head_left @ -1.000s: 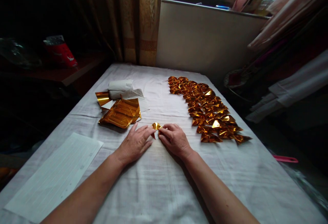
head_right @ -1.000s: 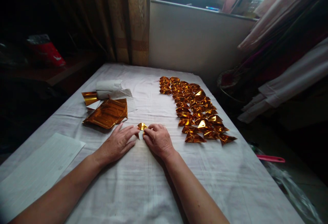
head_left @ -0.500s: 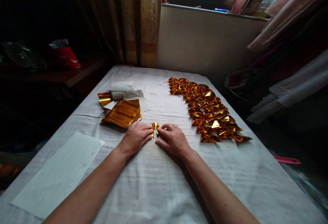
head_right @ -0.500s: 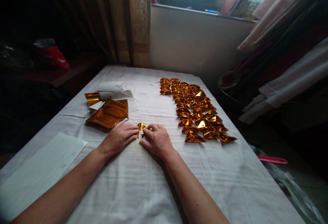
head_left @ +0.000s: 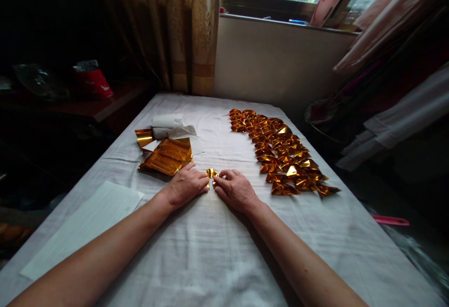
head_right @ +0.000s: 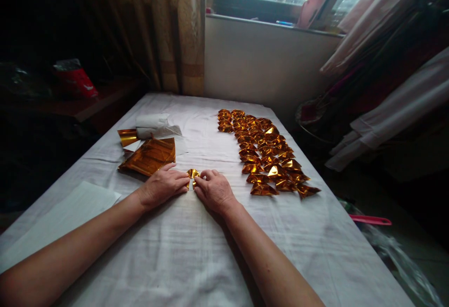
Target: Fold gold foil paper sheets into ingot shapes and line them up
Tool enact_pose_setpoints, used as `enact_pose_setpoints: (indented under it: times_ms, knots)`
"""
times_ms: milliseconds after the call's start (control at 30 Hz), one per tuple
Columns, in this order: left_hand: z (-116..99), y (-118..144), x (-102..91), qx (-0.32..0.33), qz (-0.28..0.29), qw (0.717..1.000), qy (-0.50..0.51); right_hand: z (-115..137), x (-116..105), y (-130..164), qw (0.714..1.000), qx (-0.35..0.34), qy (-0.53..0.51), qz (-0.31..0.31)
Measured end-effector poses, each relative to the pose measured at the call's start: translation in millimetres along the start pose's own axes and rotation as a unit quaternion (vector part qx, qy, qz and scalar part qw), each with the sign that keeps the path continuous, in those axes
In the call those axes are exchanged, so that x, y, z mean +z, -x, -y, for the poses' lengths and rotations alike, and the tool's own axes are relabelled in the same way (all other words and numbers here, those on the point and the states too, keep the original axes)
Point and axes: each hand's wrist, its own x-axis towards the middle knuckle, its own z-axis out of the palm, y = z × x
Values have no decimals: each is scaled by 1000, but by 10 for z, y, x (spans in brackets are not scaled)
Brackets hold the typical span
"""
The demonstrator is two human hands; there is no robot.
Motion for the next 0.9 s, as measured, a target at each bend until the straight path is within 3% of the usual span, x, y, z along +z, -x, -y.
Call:
enact_pose_setpoints:
  times_ms: [233, 400, 600, 900]
  knots:
    - [-36, -73, 1, 62, 7, 993, -98, -57, 74, 38, 999, -9, -22, -44]
    - [-63, -49, 7, 52, -14, 993, -101, -79, 135, 72, 995, -26, -44, -79]
    - [-59, -50, 0, 35, -30, 995, -89, -112, 245, 131, 977, 55, -113, -170]
    - [-15, -29, 56, 12, -39, 999, -35, -108, 185, 96, 984, -30, -104, -143]
